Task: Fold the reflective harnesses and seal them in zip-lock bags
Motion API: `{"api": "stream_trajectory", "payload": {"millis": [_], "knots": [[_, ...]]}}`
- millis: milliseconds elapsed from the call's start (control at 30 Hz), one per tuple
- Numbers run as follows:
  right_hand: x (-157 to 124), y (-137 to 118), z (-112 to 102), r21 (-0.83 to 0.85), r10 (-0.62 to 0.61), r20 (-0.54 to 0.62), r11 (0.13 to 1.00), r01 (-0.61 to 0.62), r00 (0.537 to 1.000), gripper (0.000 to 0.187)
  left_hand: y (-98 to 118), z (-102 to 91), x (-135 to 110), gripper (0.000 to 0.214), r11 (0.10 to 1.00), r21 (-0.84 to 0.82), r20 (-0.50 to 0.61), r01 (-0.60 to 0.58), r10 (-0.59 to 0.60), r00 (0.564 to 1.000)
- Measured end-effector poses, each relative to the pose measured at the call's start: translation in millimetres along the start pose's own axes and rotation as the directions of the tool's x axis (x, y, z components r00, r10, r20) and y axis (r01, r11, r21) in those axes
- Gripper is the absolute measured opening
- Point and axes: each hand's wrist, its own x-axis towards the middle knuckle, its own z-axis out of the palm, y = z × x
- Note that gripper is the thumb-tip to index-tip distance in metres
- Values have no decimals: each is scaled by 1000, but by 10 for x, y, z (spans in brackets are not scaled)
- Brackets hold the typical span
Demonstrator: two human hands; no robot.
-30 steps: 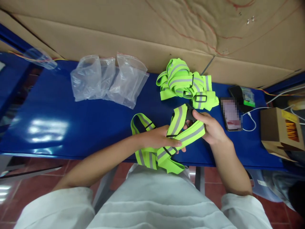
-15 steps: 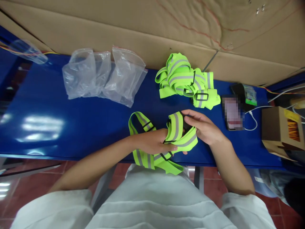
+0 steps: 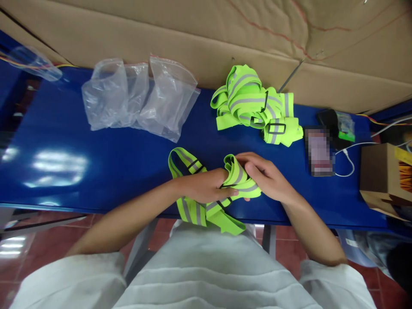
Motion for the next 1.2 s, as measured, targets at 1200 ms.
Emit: {"api": "stream_trajectory", "payload": {"millis": [1200], "knots": [[27, -198, -334, 501, 373, 133, 774, -387, 918, 34, 109, 156, -63, 46, 829, -438, 155, 348, -312, 937]]}}
